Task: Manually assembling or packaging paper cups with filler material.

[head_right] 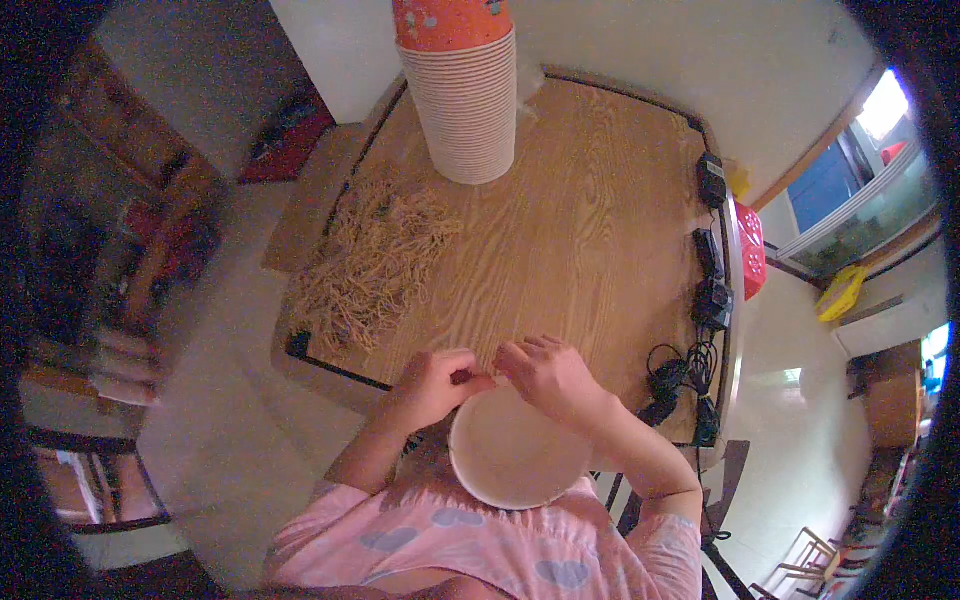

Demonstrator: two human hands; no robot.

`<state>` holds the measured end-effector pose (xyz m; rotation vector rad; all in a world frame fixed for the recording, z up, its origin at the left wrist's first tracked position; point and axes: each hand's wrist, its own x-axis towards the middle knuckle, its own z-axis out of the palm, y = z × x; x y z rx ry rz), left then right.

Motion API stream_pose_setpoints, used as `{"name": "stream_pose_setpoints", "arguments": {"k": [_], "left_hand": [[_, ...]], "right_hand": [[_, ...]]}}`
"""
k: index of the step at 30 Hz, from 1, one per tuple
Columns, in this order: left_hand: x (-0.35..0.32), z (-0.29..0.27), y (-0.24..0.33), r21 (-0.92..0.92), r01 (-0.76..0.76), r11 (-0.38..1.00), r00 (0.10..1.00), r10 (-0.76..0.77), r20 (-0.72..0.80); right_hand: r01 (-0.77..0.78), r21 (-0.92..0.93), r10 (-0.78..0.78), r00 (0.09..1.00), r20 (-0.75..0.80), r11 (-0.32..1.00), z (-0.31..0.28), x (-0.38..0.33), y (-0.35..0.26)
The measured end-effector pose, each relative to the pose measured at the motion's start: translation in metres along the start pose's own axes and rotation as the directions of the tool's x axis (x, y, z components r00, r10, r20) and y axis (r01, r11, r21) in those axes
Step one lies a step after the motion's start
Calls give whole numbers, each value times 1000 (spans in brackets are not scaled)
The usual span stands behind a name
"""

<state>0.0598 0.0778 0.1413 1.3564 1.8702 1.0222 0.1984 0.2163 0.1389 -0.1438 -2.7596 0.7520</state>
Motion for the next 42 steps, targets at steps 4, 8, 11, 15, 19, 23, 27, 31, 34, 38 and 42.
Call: {"name": "stream_pose_setpoints", "arguments": {"k": [4,8,11,15,19,23,27,31,34,38,42], "left_hand": [[15,5,-10,-209,90,974,992,-68,109],[20,11,-22,-442,112,890,984,-37,174],[23,13,-28,-487,232,842,957,-107,270],[28,18,-32,-646,277,711,956,-138,258],[30,31,-34,-730,208,652,977,-99,190],[32,40,-38,-709,123,695,992,-90,84],[33,41,-42,-644,183,743,983,-129,130],[32,38,-39,-658,157,736,988,-110,112],[32,39,-41,-643,141,753,990,-111,87],[32,36,-34,-644,178,744,983,-160,87],[32,33,-32,-629,225,745,974,-193,121]], "right_hand": [[-42,27,41,999,29,999,-6,-3,3],[-123,263,113,992,53,957,-13,-1,1],[-144,293,134,989,55,945,-12,1,2],[-276,268,268,961,67,923,-12,4,-2],[-316,232,305,949,83,920,-11,9,0],[-313,147,308,950,57,938,-10,14,7],[-446,407,414,894,169,797,-21,16,25],[-137,479,82,988,135,867,-37,22,18],[-109,348,62,988,145,931,-36,25,19],[-28,275,-17,987,160,961,-37,26,25],[46,225,-86,982,169,973,-38,27,28]]}}
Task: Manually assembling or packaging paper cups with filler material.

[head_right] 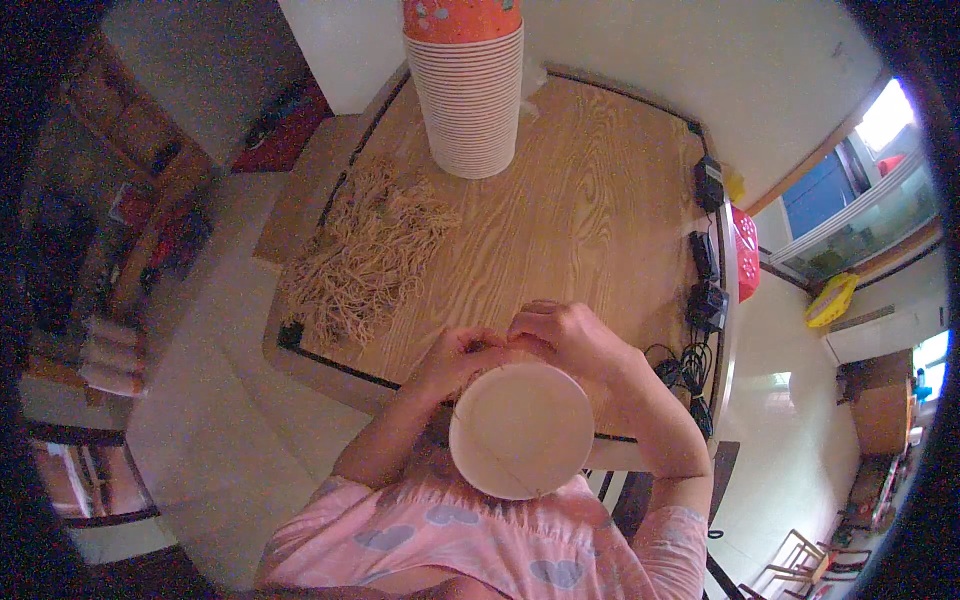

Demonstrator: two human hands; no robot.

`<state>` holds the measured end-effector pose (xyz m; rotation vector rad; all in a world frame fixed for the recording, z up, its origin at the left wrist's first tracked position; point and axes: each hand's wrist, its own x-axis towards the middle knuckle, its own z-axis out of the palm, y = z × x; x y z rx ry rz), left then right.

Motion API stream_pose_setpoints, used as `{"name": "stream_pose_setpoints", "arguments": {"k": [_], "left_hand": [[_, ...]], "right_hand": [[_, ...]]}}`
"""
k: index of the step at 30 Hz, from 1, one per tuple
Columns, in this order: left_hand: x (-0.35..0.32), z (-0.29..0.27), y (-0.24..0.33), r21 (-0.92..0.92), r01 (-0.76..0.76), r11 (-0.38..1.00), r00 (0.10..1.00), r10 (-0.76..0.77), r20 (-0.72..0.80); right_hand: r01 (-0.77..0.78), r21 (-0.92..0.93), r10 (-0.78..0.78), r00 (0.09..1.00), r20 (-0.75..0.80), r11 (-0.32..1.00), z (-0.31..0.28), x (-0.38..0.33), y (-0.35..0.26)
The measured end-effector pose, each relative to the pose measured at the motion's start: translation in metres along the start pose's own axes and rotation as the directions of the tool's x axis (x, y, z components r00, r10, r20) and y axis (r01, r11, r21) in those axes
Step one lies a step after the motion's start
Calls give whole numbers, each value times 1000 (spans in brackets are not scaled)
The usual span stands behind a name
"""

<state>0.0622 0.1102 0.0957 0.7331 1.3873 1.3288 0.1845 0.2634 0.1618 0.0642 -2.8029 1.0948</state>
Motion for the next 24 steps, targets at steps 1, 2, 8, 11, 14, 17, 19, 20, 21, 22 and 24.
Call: {"name": "stream_pose_setpoints", "arguments": {"k": [1,2,8,11,14,17,19,20,21,22,24], "left_hand": [[0,0,0,-37,8,999,1000,-8,0],[0,-1,0,-36,9,999,1000,-9,-1],[0,1,4,40,-19,999,1000,19,-17],[-2,2,5,50,-62,997,998,62,-5],[1,0,-3,-211,-130,969,991,122,-54],[-4,-21,-5,-237,-65,969,981,105,164],[-2,-27,-11,81,-276,958,941,253,225],[-2,-27,-11,80,-276,958,941,253,225],[-2,-26,-11,79,-253,964,950,232,209],[-3,-26,-11,78,-230,970,958,212,193],[-2,-20,-17,57,-277,959,953,267,140]], "right_hand": [[5,-20,-5,1000,3,1000,0,0,0],[5,-19,-5,1000,3,1000,1,1,0],[-18,-78,18,1000,5,997,14,1,9],[-65,-75,66,998,9,995,21,2,6],[-194,-46,190,979,-79,980,28,2,-3],[-234,-65,227,969,-103,970,29,2,-3],[-286,-27,283,955,-87,958,28,3,1],[-287,-27,283,955,-87,958,27,4,0],[-313,-15,312,948,-62,950,25,6,-1],[-339,-3,338,940,-37,941,24,7,-2],[-329,-6,328,944,-40,944,25,8,-2]]}}
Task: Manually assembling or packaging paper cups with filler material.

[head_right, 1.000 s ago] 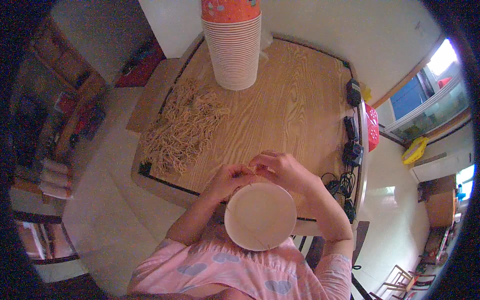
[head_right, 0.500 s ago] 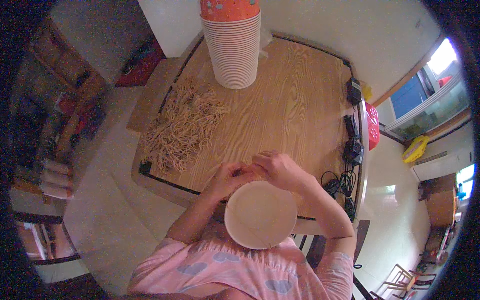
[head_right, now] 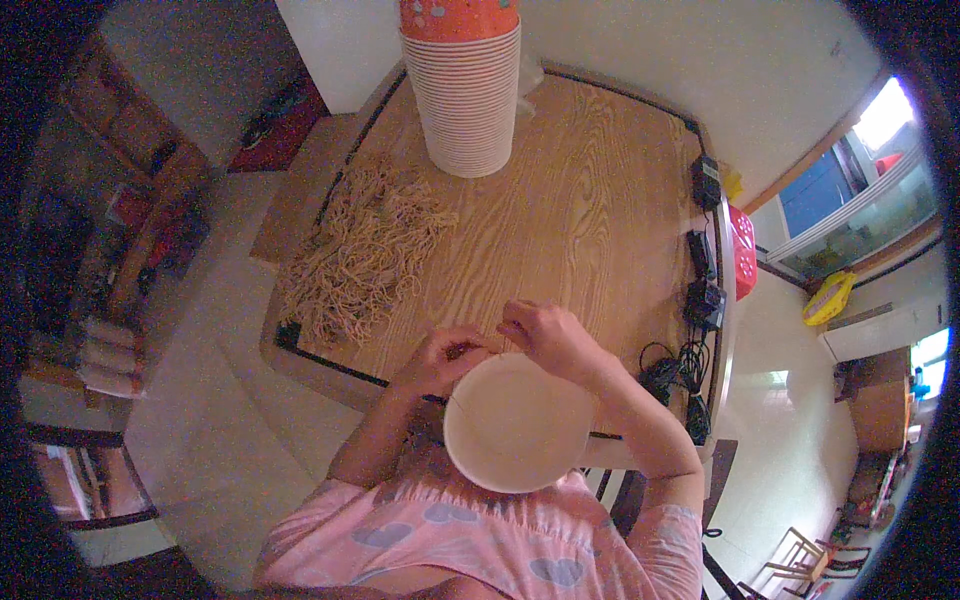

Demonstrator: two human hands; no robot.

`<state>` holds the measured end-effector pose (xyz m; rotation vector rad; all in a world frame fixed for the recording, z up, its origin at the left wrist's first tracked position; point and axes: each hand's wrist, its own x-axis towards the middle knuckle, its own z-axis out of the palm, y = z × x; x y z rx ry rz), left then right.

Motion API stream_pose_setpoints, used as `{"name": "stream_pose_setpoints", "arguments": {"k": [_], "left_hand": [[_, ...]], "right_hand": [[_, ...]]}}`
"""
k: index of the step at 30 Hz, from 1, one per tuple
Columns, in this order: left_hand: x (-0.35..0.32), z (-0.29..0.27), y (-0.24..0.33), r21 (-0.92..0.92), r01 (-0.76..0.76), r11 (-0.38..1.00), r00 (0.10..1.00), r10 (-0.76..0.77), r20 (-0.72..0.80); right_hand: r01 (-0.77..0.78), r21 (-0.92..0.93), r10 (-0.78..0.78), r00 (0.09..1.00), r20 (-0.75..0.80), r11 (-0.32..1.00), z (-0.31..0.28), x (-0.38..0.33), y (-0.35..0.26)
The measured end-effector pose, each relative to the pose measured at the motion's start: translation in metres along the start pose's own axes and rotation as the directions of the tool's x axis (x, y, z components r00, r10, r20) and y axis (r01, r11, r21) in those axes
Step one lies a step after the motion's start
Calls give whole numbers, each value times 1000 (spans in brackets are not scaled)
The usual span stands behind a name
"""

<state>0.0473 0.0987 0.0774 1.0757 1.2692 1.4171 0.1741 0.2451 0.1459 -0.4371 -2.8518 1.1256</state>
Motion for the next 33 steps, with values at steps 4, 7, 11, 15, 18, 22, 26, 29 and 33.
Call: {"name": "stream_pose_setpoints", "arguments": {"k": [4,7,11,15,18,22,26,29,33], "left_hand": [[1,0,8,297,-210,931,969,239,-62],[2,2,16,486,-196,851,970,240,-29],[1,4,20,620,-253,743,952,304,25],[1,5,13,697,-284,658,937,344,58],[4,8,14,582,-286,761,940,340,17],[5,14,7,163,-7,987,995,23,-99],[7,11,5,-195,169,966,978,-189,-90],[6,9,16,-377,292,879,945,-325,-24],[6,9,16,-521,360,774,907,-422,1]], "right_hand": [[22,36,-21,1000,-23,999,1,-2,-2],[50,38,-46,994,-103,998,5,-5,-3],[115,-36,-119,982,-150,993,6,-6,-8],[177,-82,-190,961,-199,981,8,-7,-6],[169,-54,-176,962,-209,984,8,-10,-4],[142,-39,-147,966,-213,989,6,-12,-5],[113,-72,-124,975,-186,991,6,-14,-8],[136,-114,-160,959,-234,984,9,-16,-9],[83,-180,-134,946,-296,980,10,-19,-20]]}}
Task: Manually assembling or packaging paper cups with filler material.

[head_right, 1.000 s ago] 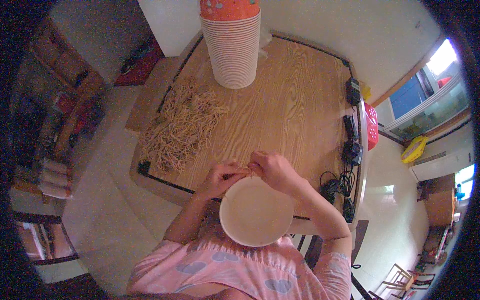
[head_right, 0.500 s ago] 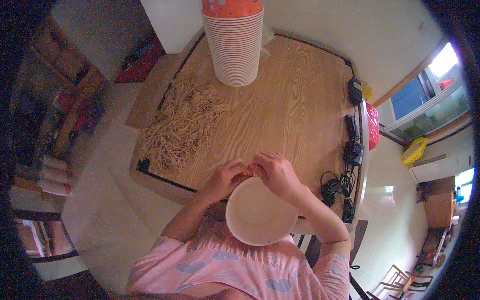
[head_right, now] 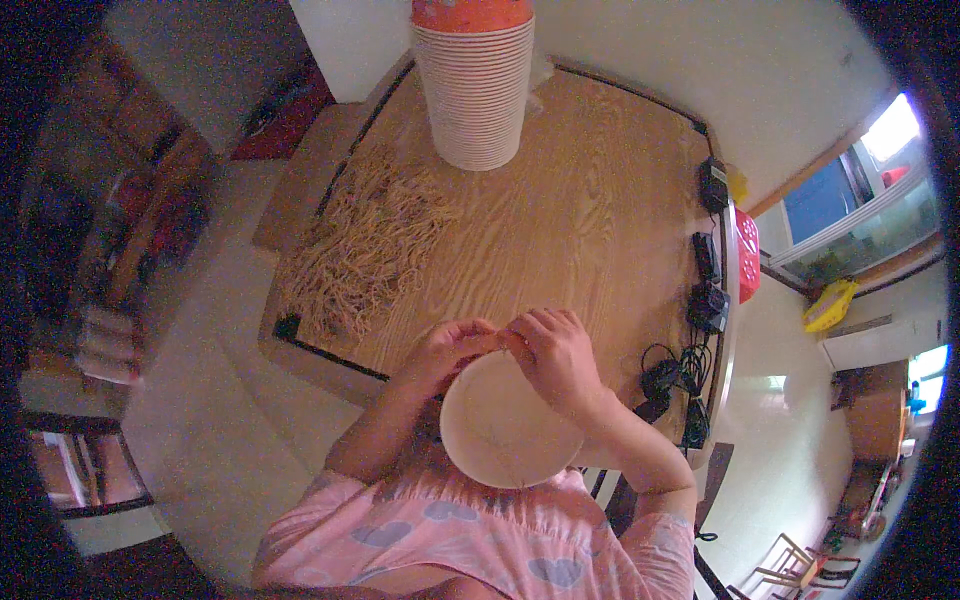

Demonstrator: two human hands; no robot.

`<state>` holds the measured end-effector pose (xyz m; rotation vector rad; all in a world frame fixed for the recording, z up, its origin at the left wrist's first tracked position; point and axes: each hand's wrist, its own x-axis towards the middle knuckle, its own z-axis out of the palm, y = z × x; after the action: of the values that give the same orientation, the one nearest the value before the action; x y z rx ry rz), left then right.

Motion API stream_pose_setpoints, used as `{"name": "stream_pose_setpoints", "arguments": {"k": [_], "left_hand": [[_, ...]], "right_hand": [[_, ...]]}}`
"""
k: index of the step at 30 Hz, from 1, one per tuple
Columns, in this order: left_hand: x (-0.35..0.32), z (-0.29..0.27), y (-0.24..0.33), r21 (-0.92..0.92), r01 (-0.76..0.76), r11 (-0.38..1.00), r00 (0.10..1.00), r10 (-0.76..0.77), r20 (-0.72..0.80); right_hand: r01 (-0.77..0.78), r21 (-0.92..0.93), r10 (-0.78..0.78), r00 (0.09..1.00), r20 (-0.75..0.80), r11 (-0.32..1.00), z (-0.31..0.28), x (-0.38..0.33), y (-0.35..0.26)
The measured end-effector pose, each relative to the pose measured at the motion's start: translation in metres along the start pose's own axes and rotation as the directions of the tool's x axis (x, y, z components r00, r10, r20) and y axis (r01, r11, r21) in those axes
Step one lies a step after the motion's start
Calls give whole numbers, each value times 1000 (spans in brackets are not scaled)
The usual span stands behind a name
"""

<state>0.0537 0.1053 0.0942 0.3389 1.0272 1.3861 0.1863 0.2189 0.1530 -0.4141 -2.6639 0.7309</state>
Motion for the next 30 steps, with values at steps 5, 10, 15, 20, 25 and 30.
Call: {"name": "stream_pose_setpoints", "arguments": {"k": [5,10,15,20,25,30], "left_hand": [[-1,3,1,-167,11,986,999,-5,38],[-4,0,5,-116,31,993,995,-20,97],[2,-5,-7,-228,27,973,1000,-24,17],[0,-4,-2,-235,-8,972,1000,6,-10],[-8,0,11,-203,21,979,999,-15,32],[-4,1,6,-148,3,989,1000,-6,-17]], "right_hand": [[-8,-44,4,996,-86,999,0,-2,-7],[75,-51,-82,985,-154,996,2,-4,-7],[115,-69,-122,986,-112,991,1,-7,-10],[104,-84,-112,989,-100,991,2,-11,-12],[-66,72,70,996,-61,995,-12,-4,-7],[-161,190,149,986,76,968,-15,0,6]]}}
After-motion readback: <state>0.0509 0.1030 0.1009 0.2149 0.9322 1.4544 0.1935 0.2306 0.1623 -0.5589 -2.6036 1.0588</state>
